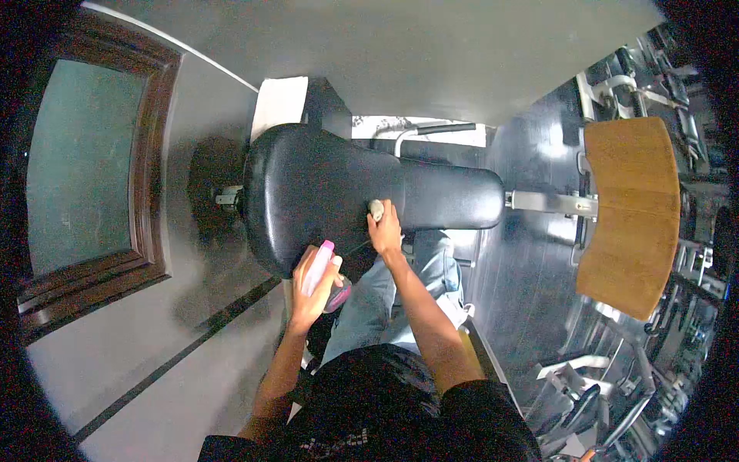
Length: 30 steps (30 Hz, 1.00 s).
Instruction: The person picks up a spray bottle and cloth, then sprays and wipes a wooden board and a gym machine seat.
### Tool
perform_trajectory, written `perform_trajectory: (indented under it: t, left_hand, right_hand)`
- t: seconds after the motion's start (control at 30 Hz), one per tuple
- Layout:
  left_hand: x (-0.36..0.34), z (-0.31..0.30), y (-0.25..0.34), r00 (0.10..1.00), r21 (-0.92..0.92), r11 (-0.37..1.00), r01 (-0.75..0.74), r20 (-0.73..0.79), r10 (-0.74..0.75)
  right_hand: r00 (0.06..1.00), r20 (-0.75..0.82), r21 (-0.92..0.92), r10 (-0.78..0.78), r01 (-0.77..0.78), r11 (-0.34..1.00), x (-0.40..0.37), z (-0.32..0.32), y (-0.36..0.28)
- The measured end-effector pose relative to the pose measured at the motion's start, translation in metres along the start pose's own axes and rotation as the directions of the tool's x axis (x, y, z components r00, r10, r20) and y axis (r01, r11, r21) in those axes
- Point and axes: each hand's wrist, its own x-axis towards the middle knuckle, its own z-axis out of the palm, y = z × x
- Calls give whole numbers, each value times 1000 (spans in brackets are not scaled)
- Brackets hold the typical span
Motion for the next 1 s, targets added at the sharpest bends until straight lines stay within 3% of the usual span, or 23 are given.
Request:
perform_trajectory:
  t: [0.13,0.2,0.3,0.37,0.5,0.57,0.63,0.7,0.87,1.0]
  left_hand:
    - [0,11,-20,997,-76,994,81,-2,-81]
    - [-3,18,-32,990,-103,985,140,6,-140]
    - [-3,27,-39,990,-183,973,138,18,-137]
    - [-1,36,-43,997,-223,972,74,-1,-76]
    - [11,58,-50,985,-285,950,126,-76,-153]
    - [20,71,-62,975,-253,963,90,-177,-137]
    - [28,82,-62,953,-339,929,151,-200,-228]
    - [37,91,-67,931,-293,950,106,-305,-198]
    - [42,99,-67,898,-374,913,163,-327,-294]
    - [37,96,-57,900,-401,909,110,-349,-263]
  right_hand:
    - [994,8,54,-110,110,992,3,-10,-33]
    - [959,-1,130,-282,280,951,-6,-11,-46]
    - [925,-26,195,-378,376,906,-11,-12,-44]
    - [908,73,131,-414,402,906,-8,-20,-33]
    - [978,62,103,-199,192,976,14,-19,23]
    - [994,4,136,-107,105,985,17,-24,34]
    - [998,-2,170,-57,56,984,14,-41,23]
    - [998,17,165,-57,54,985,15,-52,15]
    - [994,72,171,-85,72,983,28,-60,-8]
    - [994,90,178,-55,38,983,43,-51,-27]
